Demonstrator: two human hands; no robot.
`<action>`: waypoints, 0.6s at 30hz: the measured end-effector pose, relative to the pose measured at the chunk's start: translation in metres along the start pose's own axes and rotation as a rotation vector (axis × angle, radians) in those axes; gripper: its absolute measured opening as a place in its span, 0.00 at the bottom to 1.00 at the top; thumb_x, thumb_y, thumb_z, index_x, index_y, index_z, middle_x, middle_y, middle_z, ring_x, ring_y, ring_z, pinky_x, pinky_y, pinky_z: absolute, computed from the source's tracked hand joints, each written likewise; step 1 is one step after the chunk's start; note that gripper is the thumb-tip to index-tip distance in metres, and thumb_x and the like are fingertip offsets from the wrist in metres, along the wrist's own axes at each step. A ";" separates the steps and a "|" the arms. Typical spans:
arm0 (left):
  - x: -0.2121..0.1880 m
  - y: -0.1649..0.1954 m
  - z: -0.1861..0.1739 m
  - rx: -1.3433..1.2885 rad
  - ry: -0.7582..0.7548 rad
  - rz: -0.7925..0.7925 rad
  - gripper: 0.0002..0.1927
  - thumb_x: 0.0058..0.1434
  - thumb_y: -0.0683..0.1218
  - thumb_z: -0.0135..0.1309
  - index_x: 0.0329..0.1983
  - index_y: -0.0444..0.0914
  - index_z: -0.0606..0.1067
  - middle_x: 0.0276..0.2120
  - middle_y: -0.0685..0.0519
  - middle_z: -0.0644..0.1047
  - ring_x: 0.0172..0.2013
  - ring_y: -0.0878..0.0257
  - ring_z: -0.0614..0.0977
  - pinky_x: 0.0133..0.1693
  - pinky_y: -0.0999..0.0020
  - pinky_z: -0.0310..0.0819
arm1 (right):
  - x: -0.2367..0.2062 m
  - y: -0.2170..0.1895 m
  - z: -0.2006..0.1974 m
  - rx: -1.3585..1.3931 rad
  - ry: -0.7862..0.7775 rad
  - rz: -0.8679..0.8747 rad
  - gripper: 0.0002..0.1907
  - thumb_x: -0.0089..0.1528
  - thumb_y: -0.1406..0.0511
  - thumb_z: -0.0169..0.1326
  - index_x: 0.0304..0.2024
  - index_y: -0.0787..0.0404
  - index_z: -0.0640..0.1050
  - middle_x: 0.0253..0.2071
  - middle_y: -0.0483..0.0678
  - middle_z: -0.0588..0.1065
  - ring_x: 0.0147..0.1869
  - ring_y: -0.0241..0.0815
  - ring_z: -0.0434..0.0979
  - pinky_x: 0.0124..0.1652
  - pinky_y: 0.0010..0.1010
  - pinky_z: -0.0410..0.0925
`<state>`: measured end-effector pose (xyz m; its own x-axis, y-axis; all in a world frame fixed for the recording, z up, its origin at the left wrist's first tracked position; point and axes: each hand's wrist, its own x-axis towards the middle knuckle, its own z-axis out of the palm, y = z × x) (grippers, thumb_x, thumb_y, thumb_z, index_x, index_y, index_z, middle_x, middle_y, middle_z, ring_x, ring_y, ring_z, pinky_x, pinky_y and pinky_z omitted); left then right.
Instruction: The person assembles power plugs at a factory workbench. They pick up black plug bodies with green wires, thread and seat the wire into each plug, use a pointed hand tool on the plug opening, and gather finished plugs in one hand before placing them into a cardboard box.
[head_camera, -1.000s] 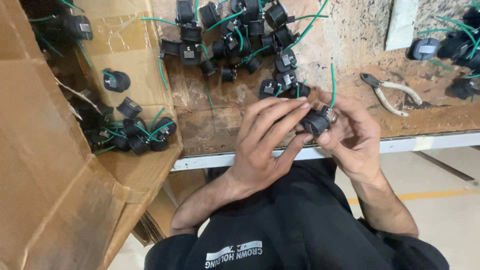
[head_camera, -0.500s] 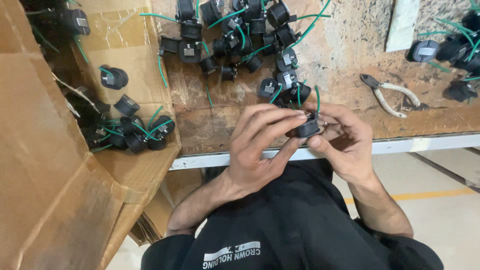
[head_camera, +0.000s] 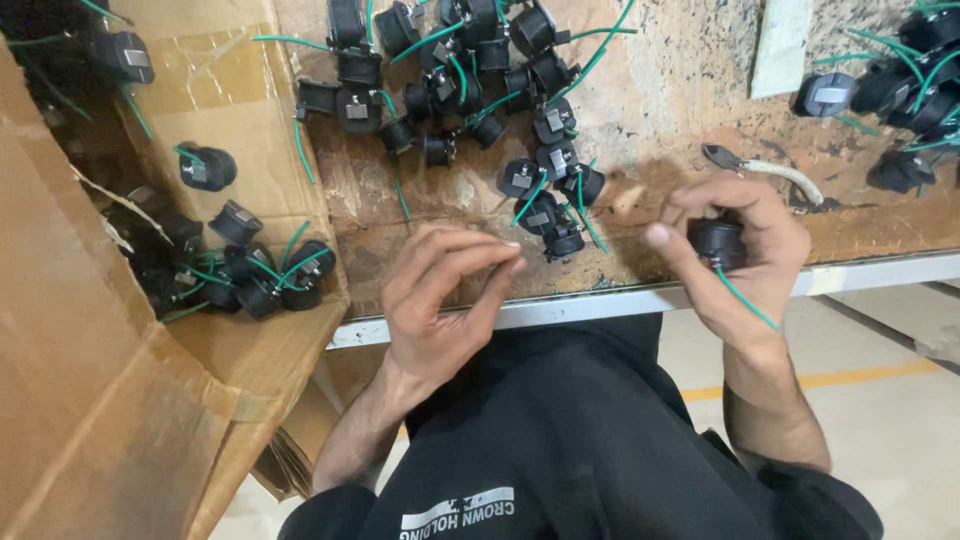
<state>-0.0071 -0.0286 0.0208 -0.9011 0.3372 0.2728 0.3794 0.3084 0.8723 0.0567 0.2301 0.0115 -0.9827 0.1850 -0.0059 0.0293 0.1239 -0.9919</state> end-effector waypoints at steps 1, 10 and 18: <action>0.000 -0.001 0.000 -0.009 -0.010 -0.011 0.14 0.58 0.35 0.68 0.45 0.39 0.79 0.42 0.54 0.80 0.43 0.58 0.82 0.44 0.67 0.76 | 0.003 -0.003 0.003 -0.162 0.008 -0.043 0.13 0.69 0.75 0.65 0.53 0.65 0.75 0.43 0.50 0.76 0.40 0.34 0.74 0.41 0.24 0.67; 0.001 0.003 0.017 -0.052 -0.111 -0.005 0.12 0.60 0.36 0.67 0.45 0.39 0.80 0.41 0.54 0.80 0.41 0.58 0.81 0.43 0.65 0.76 | 0.037 -0.010 0.033 -0.553 -0.159 -0.125 0.22 0.61 0.71 0.67 0.57 0.67 0.77 0.52 0.56 0.76 0.41 0.39 0.79 0.41 0.29 0.72; 0.000 0.008 0.020 -0.040 -0.106 0.015 0.11 0.60 0.37 0.66 0.45 0.40 0.79 0.41 0.55 0.80 0.41 0.59 0.82 0.43 0.64 0.77 | 0.018 -0.008 0.006 -0.338 -0.028 -0.043 0.20 0.58 0.77 0.66 0.52 0.67 0.78 0.50 0.54 0.76 0.46 0.39 0.75 0.45 0.28 0.68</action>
<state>0.0003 -0.0085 0.0192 -0.8674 0.4340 0.2435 0.3822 0.2677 0.8844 0.0381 0.2265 0.0189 -0.9889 0.1461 0.0270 0.0417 0.4477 -0.8932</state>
